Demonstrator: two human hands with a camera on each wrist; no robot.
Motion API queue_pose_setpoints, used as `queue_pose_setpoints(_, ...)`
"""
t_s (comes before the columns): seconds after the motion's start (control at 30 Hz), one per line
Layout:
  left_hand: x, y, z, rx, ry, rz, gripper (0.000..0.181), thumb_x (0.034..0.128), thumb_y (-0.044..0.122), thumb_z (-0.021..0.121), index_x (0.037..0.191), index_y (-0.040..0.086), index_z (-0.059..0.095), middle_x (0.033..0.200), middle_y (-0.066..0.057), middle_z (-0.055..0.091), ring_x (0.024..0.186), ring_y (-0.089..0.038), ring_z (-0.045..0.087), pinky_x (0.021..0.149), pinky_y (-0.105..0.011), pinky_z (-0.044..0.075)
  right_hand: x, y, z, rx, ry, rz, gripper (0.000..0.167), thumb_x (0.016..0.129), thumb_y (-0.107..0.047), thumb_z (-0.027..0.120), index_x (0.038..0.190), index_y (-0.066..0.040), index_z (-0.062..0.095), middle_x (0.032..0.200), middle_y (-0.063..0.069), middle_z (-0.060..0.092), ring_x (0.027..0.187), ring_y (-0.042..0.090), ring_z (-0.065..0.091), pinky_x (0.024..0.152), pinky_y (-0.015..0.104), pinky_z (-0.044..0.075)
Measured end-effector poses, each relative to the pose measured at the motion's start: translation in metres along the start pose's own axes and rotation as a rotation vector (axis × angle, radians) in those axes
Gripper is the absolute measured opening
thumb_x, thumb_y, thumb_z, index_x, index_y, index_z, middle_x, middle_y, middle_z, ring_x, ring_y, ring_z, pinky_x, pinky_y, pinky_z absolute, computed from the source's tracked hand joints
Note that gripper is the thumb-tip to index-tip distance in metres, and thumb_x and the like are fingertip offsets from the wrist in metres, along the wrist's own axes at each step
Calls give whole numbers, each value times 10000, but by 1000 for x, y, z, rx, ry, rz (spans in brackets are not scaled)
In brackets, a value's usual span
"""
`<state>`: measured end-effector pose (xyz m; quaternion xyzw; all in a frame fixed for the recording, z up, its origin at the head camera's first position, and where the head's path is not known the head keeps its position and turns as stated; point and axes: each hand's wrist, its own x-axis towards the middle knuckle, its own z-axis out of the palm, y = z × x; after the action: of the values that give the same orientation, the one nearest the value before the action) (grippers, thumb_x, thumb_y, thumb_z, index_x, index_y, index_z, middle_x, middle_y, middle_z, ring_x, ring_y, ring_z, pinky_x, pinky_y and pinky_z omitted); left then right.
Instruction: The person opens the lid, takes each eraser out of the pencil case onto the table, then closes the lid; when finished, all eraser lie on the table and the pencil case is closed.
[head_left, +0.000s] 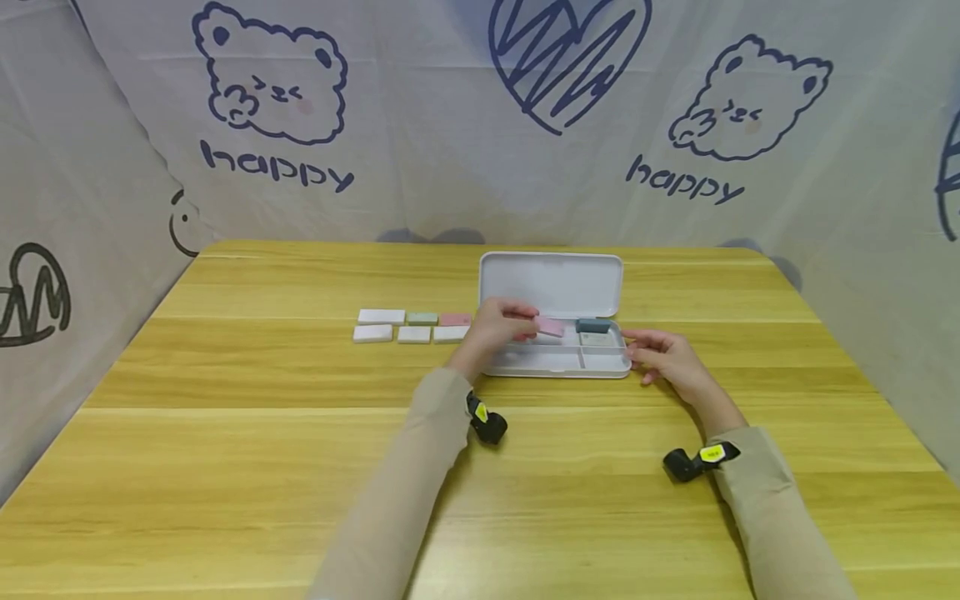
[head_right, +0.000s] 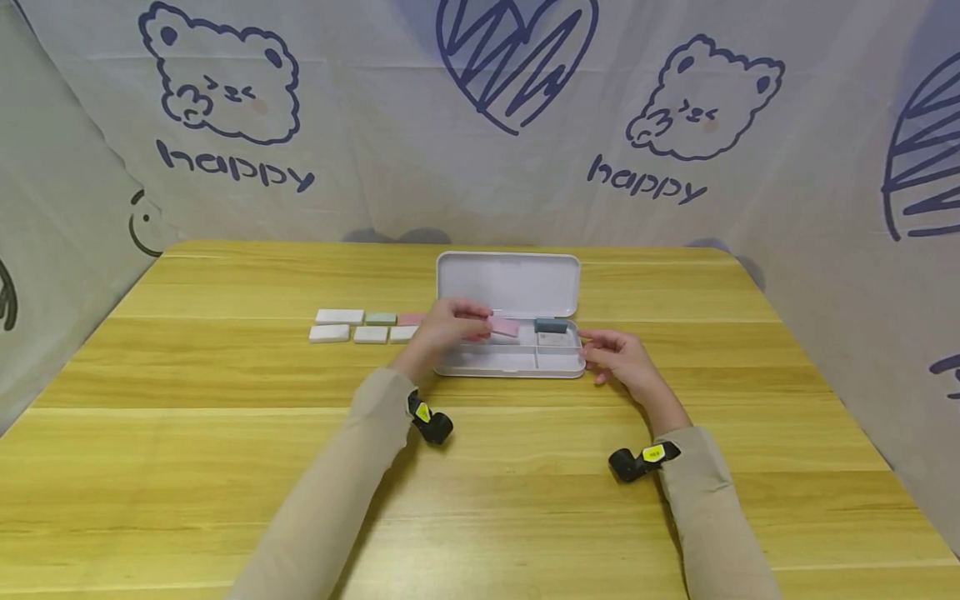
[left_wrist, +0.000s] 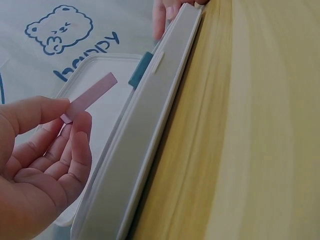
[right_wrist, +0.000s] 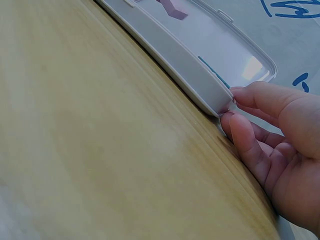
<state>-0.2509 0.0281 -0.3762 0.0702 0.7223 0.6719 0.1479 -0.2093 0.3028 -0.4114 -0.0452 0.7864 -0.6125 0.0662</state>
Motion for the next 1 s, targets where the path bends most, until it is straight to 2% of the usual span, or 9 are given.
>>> queue_pose_setpoints(0.2,-5,-2,-11,2,19,-4,192,782,-4,654,967,-53,630,848,-115,633,663,-128,600,683,-300,498,1,1,-1,-8,2,2,470,856,-88,599,1240,118,424,837,-6,553,673,72,548,484,204,471)
queue_pose_setpoints(0.37,-10,-2,-20,13,32,-14,202,782,-9,646,980,-49,628,847,-114,633,687,-136,604,673,-274,492,1,1,-1,-17,5,0,475,855,-103,605,1237,118,429,843,-7,551,679,73,545,489,209,474)
queue_pose_setpoints(0.67,-20,-1,-38,-28,61,-10,210,780,-15,636,982,-73,622,825,-112,628,666,-137,602,660,-262,489,0,0,0,-17,3,2,476,855,-107,605,1233,121,429,838,-26,556,678,74,544,491,207,474)
queue_pose_setpoints(0.87,-26,-1,-53,-22,54,12,215,790,-10,621,983,-103,606,831,-109,618,661,-146,605,726,-330,492,0,1,-1,0,11,0,482,850,-112,614,1232,119,432,854,6,556,668,72,544,482,204,471)
queue_pose_setpoints(1.0,-30,-1,-64,-23,57,3,220,785,-23,609,983,-118,595,796,-108,613,656,-170,608,733,-352,492,0,2,-1,6,13,-7,473,848,-108,616,1227,115,443,851,12,559,668,72,548,480,204,471)
